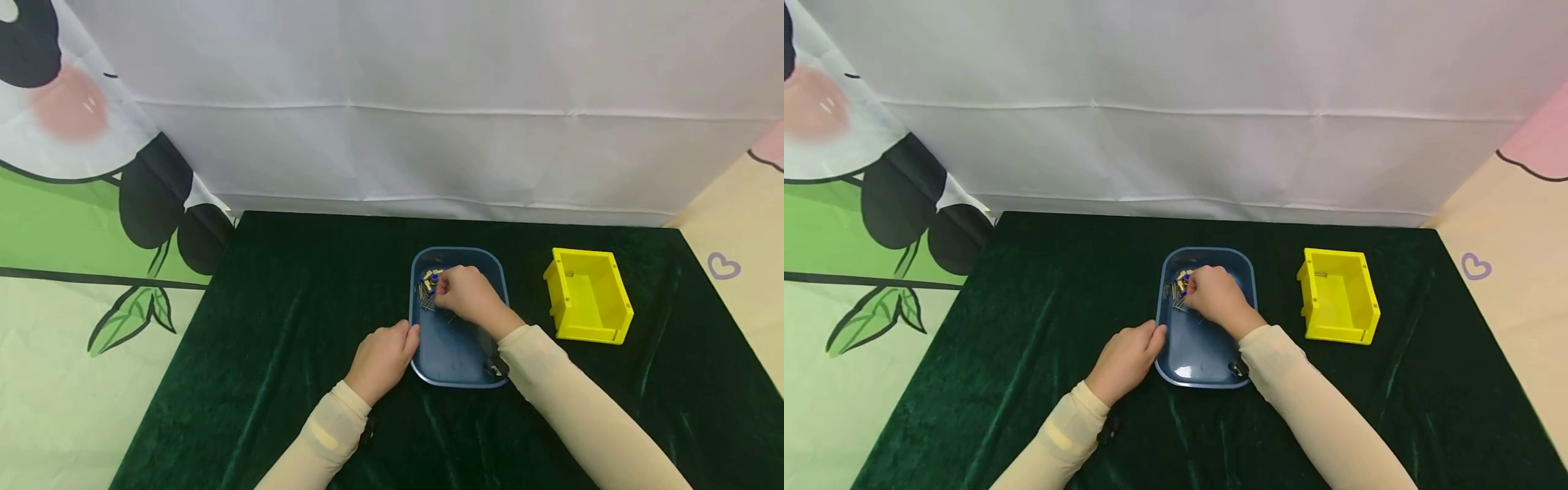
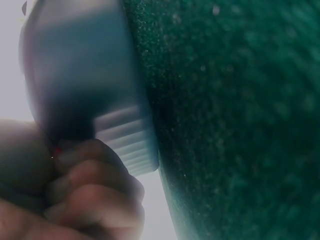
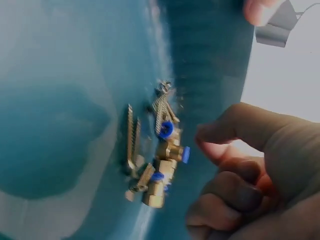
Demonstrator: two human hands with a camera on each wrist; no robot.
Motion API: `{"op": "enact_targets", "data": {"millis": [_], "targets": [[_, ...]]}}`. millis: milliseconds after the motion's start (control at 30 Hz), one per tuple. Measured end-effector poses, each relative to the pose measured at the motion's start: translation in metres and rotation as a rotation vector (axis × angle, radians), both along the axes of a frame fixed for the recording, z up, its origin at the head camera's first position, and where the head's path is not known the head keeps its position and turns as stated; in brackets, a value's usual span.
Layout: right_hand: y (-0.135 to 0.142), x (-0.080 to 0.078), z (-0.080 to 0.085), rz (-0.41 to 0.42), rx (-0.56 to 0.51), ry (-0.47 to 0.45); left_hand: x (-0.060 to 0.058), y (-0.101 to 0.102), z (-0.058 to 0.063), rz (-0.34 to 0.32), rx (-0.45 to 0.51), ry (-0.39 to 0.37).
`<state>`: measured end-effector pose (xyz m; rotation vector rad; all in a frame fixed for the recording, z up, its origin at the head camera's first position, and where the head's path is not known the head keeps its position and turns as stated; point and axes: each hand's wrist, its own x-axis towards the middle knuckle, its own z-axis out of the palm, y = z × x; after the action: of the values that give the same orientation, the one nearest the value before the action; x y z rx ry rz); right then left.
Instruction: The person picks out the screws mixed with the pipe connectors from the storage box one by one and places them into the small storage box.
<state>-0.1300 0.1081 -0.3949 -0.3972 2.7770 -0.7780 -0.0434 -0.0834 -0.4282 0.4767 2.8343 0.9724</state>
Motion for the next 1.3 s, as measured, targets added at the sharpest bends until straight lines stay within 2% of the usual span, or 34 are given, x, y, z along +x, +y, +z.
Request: {"op": "enact_targets", "data": {"millis": [133, 267, 533, 867, 1100, 1300], "targets": [[0.000, -0.002, 0.002, -0.007, 0.017, -0.013, 0.001, 0.000, -0.001, 0.009, -0.004, 0.026], [0.004, -0.003, 0.000, -0.027, 0.001, -0.061, 0.001, 0.001, -0.001, 0.009, -0.004, 0.017], [0.003, -0.001, -0.008, 0.042, -0.017, -0.154, 0.000, 0.001, 0.001, -0.004, 0.011, -0.027], [-0.003, -0.002, -0.015, 0.039, 0.018, -0.172, 0.001, 0.000, 0.000, -0.017, 0.031, -0.039], [0.008, 0.000, -0.008, 0.007, -0.085, -0.103, 0.001, 0.002, 0.001, -0.019, 0.019, -0.042], [0.017, 0.001, 0.011, -0.096, -0.258, -0.126, 0.000, 0.001, 0.001, 0.000, -0.006, 0.011]]}}
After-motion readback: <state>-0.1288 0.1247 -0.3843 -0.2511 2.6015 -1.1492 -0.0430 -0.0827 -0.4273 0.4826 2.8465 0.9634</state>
